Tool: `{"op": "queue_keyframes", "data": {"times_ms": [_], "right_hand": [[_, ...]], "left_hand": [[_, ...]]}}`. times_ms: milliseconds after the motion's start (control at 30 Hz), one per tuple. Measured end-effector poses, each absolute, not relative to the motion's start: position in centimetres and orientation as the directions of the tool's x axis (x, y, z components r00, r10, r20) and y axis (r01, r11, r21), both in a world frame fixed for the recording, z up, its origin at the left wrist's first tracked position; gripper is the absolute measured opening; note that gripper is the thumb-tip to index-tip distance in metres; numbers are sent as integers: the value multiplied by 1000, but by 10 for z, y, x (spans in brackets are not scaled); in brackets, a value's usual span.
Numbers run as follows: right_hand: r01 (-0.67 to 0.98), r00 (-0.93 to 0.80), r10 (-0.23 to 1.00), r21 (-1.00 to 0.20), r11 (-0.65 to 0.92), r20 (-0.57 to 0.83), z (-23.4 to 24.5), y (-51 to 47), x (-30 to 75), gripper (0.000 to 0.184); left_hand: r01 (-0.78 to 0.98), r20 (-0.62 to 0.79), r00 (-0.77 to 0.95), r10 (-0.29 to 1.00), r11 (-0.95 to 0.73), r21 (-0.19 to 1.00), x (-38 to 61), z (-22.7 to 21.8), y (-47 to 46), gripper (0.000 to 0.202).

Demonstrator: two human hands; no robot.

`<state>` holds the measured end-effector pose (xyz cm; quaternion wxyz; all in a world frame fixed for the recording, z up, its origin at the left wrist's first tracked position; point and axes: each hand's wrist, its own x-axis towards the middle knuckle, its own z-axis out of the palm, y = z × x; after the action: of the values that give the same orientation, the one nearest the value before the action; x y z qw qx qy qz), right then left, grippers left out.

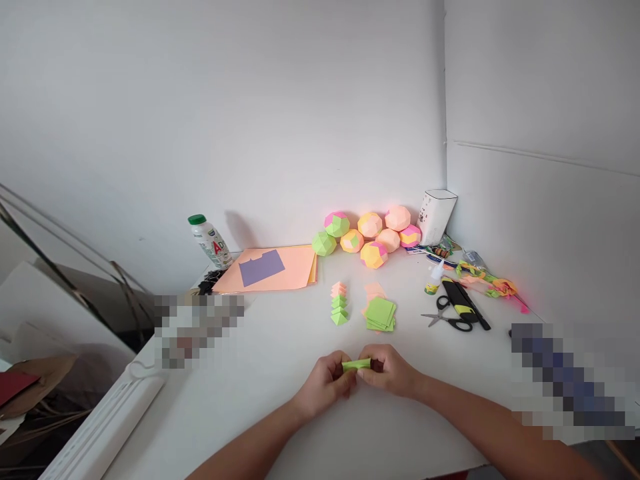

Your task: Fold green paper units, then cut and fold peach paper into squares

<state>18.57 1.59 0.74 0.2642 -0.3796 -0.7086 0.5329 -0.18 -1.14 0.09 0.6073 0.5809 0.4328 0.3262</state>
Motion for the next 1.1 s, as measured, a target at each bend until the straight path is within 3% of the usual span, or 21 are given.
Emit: {"op": "queue_keyframes", "data": {"times_ms": [167,433,667,933,1100], "right_hand": [[266,-579,814,-955,133,-48,10,16,187,14],[268,-551,833,-936,230,47,8,18,186,20],[270,-602,798,-935,230,23,6,17,186,16],[122,-518,849,-991,-50,-107,7,17,188,24],[39,-479,875,-998,-56,-68,7,18,189,21]], "left_hand": [[92,-148,395,907,122,988,0,2,-11,20],[83,-159,406,900,137,987,-2,4,-11,23],[5,-170,307,936,177,984,0,-2,-8,44],[-4,-187,322,928,198,980,0,1,-10,46],[-61,-163,363,917,198,978,2,8,-11,47]]}}
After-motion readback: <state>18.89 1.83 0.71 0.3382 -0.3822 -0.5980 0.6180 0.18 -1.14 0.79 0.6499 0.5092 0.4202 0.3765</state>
